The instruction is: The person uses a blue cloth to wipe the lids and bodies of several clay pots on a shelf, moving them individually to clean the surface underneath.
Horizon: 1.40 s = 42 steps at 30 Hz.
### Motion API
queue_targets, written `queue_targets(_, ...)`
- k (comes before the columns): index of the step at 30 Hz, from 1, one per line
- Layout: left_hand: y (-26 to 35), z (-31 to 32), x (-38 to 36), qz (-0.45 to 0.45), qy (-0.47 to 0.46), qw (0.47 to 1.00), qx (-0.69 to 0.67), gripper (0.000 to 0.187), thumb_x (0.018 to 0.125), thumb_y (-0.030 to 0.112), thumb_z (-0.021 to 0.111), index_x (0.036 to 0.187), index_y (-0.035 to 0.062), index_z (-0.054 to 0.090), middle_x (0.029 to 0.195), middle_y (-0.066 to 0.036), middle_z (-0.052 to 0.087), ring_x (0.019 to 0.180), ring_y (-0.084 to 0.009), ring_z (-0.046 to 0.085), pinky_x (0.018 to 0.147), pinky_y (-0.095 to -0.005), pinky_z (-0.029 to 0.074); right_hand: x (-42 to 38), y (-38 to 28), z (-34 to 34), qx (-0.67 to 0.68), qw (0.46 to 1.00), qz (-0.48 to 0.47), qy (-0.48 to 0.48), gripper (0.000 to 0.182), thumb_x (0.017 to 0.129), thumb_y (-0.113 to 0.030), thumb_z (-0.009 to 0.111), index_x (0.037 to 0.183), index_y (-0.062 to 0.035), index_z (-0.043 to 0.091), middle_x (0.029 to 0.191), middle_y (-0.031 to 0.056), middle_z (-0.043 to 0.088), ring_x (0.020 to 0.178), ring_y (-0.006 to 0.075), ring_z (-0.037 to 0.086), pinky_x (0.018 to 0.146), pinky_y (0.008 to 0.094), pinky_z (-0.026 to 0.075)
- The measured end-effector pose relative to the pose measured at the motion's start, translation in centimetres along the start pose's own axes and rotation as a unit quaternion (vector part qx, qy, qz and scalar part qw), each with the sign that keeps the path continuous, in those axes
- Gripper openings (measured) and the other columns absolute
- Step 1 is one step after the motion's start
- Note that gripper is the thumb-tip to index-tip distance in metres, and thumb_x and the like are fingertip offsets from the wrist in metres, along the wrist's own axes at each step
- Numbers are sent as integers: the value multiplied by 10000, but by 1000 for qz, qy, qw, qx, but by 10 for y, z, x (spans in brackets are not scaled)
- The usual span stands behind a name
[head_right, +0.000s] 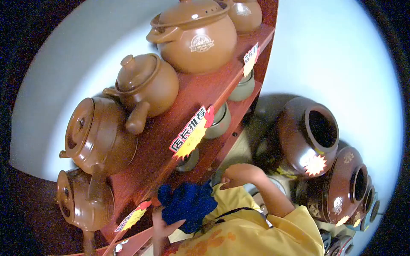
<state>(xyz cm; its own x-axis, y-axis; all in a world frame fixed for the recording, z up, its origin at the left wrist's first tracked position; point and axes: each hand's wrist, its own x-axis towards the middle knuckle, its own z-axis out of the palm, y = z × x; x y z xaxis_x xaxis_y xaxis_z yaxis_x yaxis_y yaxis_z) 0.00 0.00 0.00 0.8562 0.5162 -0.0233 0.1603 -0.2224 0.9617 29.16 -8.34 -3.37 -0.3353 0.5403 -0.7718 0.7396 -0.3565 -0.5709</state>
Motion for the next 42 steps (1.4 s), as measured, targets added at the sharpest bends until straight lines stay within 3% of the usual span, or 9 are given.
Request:
queue_targets(2, 10, 2, -4, -1, 32, 999, 2, 477, 622, 102, 807, 1051, -3, 627, 1025, -112, 668, 967, -193, 621, 906, -349, 447, 4, -14, 18, -26, 992, -35, 121, 631, 781, -408, 680, 1296, -102, 482, 1306, 186, 511, 1152, 308, 531, 987, 375, 405)
queue_targets(5, 9, 8, 11, 109, 47, 992, -47, 341, 709, 108, 762, 1011, 28, 626, 912, -109, 672, 833, -253, 660, 781, -339, 497, 95, 18, 59, 115, 839, -482, 225, 488, 748, -280, 702, 1176, -80, 576, 1156, 188, 601, 1052, 373, 568, 919, 417, 446)
queue_targets(16, -9, 46, 48, 207, 120, 971, -21, 298, 770, 148, 726, 1020, 54, 592, 1115, -142, 579, 1063, -352, 531, 935, -441, 396, 109, 76, -42, 45, 847, -480, 222, 532, 724, -144, 692, 1225, -87, 520, 1019, 233, 623, 975, 420, 580, 875, 436, 469)
queue_targets(22, 3, 49, 16, 163, 190, 967, -47, 279, 790, 128, 709, 1021, 23, 595, 1129, -170, 576, 1097, -414, 508, 940, -478, 392, 54, 60, -82, -231, 934, -156, 224, 535, 747, -180, 640, 1240, -84, 457, 834, 237, 637, 836, 401, 619, 751, 495, 487)
queue_targets(25, 5, 36, -11, 160, 165, 973, 15, 209, 800, 94, 689, 975, 16, 608, 1048, -161, 608, 1028, -398, 549, 914, -458, 415, 23, 23, -75, -247, 934, -112, 233, 468, 692, -122, 659, 1118, -34, 487, 789, 211, 633, 775, 428, 596, 674, 503, 468)
queue_targets(33, 6, 4, -61, 142, 199, 969, 28, 157, 811, 39, 663, 963, 34, 628, 1006, -137, 633, 925, -342, 594, 847, -395, 457, -59, -15, -59, -49, 921, -273, 274, 332, 742, -168, 628, 1017, -24, 507, 716, 220, 601, 687, 420, 604, 624, 420, 493)
queue_targets(37, -7, -15, -50, 199, 132, 971, -17, 144, 823, 41, 642, 964, 24, 623, 1018, -141, 632, 935, -360, 588, 861, -431, 454, -45, -13, -17, 19, 699, -532, 477, 249, 760, -93, 696, 951, -21, 552, 680, 97, 594, 664, 212, 610, 613, 307, 481)
queue_targets(40, -10, -20, -38, 212, 104, 971, -38, 126, 817, 26, 629, 943, 26, 613, 1000, -138, 628, 932, -370, 584, 863, -455, 451, -25, -74, 14, 448, 484, -583, 474, 182, 823, -109, 622, 748, -51, 467, 644, 116, 536, 609, 318, 576, 684, 488, 487)
queue_targets(42, -16, -14, -31, 222, 114, 968, -33, 145, 792, 14, 650, 929, 27, 607, 962, -131, 620, 926, -375, 581, 851, -460, 449, -14, -92, 12, 337, 554, -585, 488, 113, 800, -96, 608, 849, -57, 514, 860, 166, 512, 796, 345, 552, 800, 490, 443)
